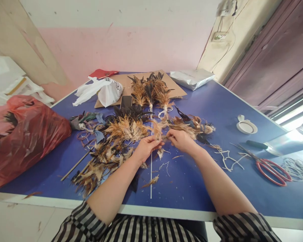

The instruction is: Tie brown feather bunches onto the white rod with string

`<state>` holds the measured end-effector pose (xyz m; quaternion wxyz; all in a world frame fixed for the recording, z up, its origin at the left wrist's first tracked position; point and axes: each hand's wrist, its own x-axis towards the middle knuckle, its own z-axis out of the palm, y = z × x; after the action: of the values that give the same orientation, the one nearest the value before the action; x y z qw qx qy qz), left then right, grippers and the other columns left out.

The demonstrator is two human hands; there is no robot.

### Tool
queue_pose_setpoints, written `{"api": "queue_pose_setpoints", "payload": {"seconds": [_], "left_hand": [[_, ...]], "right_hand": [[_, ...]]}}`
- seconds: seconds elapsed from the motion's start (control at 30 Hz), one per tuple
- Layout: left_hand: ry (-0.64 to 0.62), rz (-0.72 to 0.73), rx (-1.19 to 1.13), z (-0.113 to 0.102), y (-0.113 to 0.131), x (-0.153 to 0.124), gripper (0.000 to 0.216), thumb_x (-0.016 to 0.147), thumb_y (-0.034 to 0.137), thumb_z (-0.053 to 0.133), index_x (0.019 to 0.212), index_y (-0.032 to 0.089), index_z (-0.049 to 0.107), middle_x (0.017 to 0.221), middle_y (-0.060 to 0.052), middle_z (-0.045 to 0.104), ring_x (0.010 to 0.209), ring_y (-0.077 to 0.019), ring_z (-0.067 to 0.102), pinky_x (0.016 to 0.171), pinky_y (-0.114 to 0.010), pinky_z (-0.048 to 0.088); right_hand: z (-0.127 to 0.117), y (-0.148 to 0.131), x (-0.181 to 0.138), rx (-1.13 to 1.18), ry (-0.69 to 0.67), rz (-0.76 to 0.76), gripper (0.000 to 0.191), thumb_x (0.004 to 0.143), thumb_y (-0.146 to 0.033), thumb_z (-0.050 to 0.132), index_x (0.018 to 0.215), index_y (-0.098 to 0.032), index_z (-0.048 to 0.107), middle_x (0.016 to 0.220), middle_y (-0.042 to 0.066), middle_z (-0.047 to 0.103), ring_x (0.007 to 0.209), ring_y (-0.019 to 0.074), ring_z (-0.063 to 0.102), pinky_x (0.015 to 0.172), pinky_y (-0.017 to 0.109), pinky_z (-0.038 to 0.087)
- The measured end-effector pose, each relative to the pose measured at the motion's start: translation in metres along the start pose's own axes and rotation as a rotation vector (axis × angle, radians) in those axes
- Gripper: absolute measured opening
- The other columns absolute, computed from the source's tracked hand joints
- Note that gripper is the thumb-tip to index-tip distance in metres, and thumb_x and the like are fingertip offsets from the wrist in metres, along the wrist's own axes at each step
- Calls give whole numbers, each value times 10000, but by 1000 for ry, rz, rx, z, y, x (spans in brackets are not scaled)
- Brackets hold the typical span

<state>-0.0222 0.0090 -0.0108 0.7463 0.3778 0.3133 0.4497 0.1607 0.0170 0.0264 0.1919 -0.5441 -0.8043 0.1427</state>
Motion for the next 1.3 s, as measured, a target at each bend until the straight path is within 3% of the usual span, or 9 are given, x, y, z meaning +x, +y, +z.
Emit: {"api": "queue_pose_setpoints", "payload": {"seconds": [0.13,0.33,0.53,0.63,0.73,0.87,1.03,1.2,1.3], "left_hand": [[-11,-49,121,-3,-6,4,247,577,257,741,718,87,631,724,-71,670,747,-165,640,741,-281,486],[159,-53,156,-5,-5,7,153,622,214,697,662,95,609,757,-89,664,710,-144,636,705,-256,494],[223,336,630,-5,6,-4,103,691,224,608,673,130,647,1075,-84,600,680,-118,600,575,-234,492],[193,287,486,-1,14,-8,121,697,240,618,669,122,616,1031,-84,624,650,-102,597,549,-207,482],[129,48,196,2,18,-8,122,690,221,643,685,109,594,951,-91,653,615,-82,598,502,-161,462],[34,-189,-83,-1,17,-9,105,693,152,647,774,92,620,1005,-117,639,678,-83,619,522,-129,480],[-12,-184,-283,-8,15,-5,108,755,116,574,839,99,641,1100,-95,601,720,-66,615,601,-125,510],[72,-162,-373,-14,16,1,105,776,104,539,788,93,643,766,-54,637,628,-52,591,549,-107,494],[22,-172,-391,-15,18,-1,87,763,90,548,756,95,635,709,-38,613,595,-41,571,533,-102,479]], "right_hand": [[4,-1,-4,258,2,31,155,748,-145,412,804,-186,551,558,-22,580,526,118,557,564,223,402],[-6,30,-10,445,65,173,119,729,-238,480,796,-180,560,595,-19,571,537,127,557,546,241,419],[-17,40,-16,446,124,221,145,717,-275,509,782,-172,586,573,-17,562,529,124,525,532,246,405],[-19,33,-16,436,126,215,153,714,-278,514,786,-169,593,581,-12,570,528,122,517,529,246,402],[-19,22,-16,442,131,189,158,720,-283,513,792,-170,597,615,-3,587,549,127,532,545,249,412],[-18,9,-16,415,155,114,163,732,-281,509,807,-179,612,671,11,617,593,137,546,583,258,427],[-19,0,-19,362,110,-3,157,725,-226,511,813,-191,636,778,15,651,710,146,569,675,259,428],[-19,10,-18,285,27,8,150,711,-208,507,775,-198,642,772,2,653,714,143,571,685,261,424],[-20,22,-18,236,83,108,164,711,-231,507,784,-191,648,762,11,651,684,150,565,665,277,425]]}}
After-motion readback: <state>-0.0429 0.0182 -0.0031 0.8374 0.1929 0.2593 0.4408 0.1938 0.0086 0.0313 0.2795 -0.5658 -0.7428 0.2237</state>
